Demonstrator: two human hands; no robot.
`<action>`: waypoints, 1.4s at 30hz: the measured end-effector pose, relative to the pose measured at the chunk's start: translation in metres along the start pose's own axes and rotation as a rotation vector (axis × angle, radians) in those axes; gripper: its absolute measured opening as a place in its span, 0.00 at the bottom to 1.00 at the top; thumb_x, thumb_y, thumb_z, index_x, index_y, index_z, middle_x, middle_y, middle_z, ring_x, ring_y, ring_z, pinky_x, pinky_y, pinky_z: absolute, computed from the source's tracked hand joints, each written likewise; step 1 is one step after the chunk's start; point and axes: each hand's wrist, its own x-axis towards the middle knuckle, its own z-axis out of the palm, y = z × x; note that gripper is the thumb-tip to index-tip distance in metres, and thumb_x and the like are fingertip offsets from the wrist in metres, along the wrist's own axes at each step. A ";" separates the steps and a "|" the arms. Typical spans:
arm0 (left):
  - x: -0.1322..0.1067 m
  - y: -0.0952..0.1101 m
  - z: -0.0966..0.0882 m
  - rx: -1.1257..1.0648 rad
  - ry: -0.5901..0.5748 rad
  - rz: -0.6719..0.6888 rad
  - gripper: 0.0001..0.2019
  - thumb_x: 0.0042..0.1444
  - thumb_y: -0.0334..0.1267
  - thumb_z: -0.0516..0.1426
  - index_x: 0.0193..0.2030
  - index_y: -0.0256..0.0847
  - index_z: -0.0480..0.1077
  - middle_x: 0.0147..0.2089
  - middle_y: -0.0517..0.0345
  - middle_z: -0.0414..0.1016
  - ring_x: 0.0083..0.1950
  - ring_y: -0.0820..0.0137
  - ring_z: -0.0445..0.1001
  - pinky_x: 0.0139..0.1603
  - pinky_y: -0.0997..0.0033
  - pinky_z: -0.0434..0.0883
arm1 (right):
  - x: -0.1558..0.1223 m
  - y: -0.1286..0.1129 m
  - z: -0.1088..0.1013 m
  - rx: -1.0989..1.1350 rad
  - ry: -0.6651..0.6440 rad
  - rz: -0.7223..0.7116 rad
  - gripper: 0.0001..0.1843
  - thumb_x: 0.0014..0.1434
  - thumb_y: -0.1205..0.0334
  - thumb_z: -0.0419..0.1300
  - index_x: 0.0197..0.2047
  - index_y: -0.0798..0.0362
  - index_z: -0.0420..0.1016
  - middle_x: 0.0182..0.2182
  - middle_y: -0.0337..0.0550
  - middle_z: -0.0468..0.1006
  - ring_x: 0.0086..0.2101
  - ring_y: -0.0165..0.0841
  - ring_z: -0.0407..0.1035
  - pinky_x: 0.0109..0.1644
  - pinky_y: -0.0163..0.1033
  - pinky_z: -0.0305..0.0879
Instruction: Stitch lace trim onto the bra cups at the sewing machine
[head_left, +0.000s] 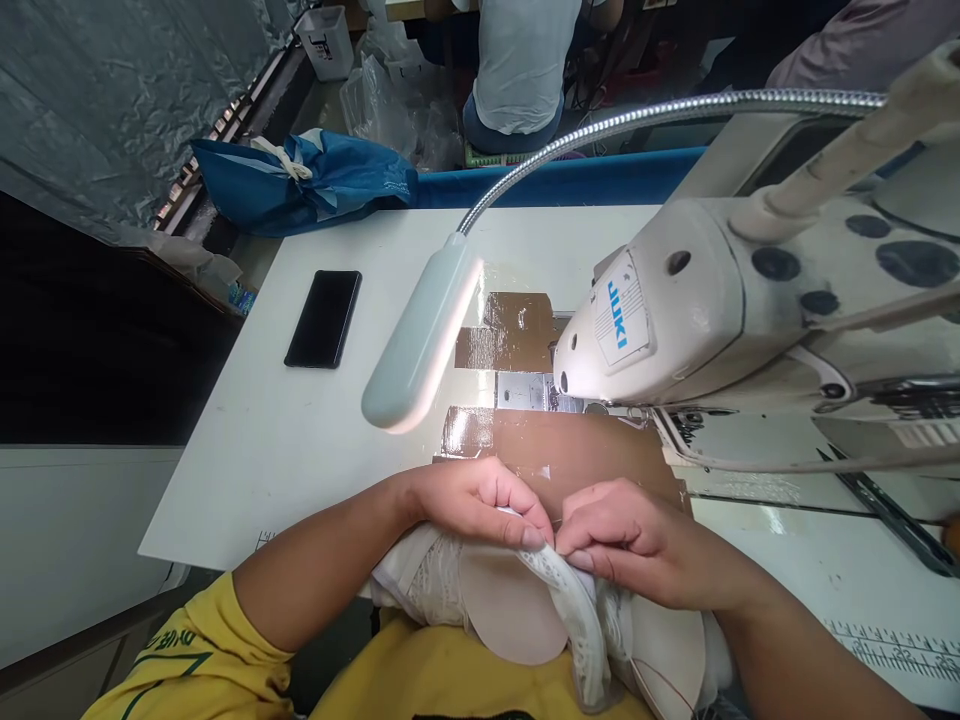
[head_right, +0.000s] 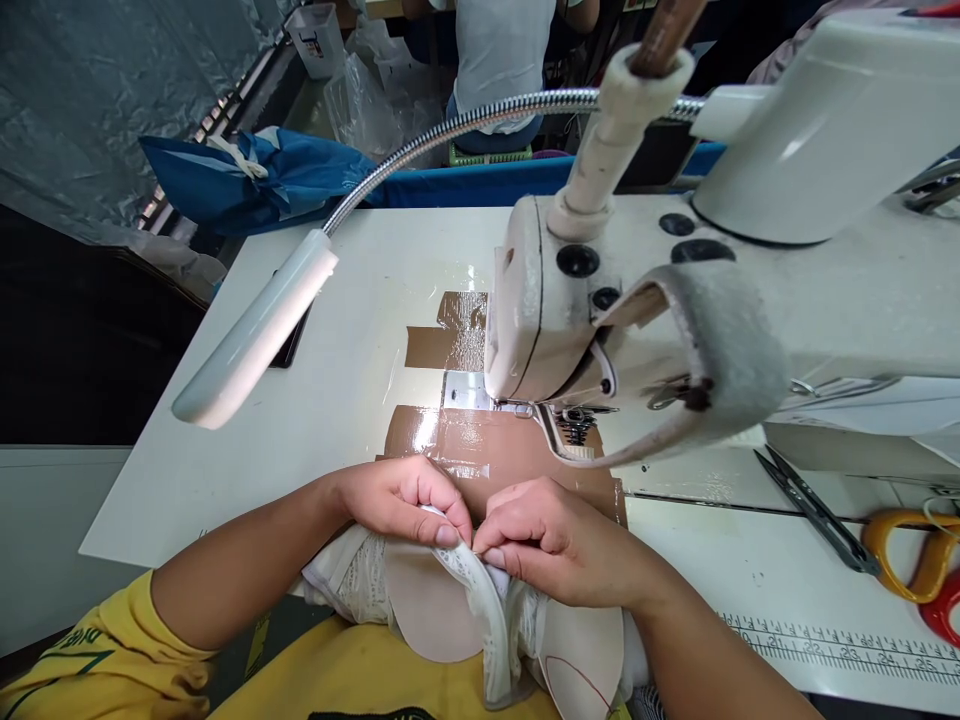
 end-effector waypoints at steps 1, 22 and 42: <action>0.000 0.000 0.000 0.014 0.005 -0.002 0.16 0.58 0.45 0.57 0.44 0.33 0.74 0.35 0.53 0.73 0.36 0.73 0.69 0.39 0.77 0.67 | -0.001 0.000 0.001 -0.015 0.006 0.007 0.11 0.63 0.63 0.54 0.35 0.56 0.76 0.26 0.40 0.74 0.29 0.26 0.67 0.34 0.31 0.61; -0.001 -0.001 0.003 0.041 0.037 -0.001 0.19 0.56 0.50 0.58 0.43 0.34 0.74 0.35 0.54 0.73 0.36 0.74 0.68 0.39 0.76 0.66 | -0.004 -0.006 0.002 -0.132 0.063 0.157 0.11 0.63 0.60 0.55 0.31 0.53 0.74 0.27 0.38 0.74 0.29 0.26 0.67 0.33 0.31 0.60; 0.003 -0.014 0.019 0.088 0.250 0.222 0.18 0.56 0.51 0.57 0.34 0.34 0.72 0.31 0.59 0.67 0.32 0.75 0.63 0.35 0.75 0.61 | -0.002 -0.060 0.024 -0.577 0.227 0.224 0.10 0.65 0.62 0.50 0.43 0.50 0.72 0.32 0.39 0.77 0.32 0.31 0.70 0.34 0.34 0.62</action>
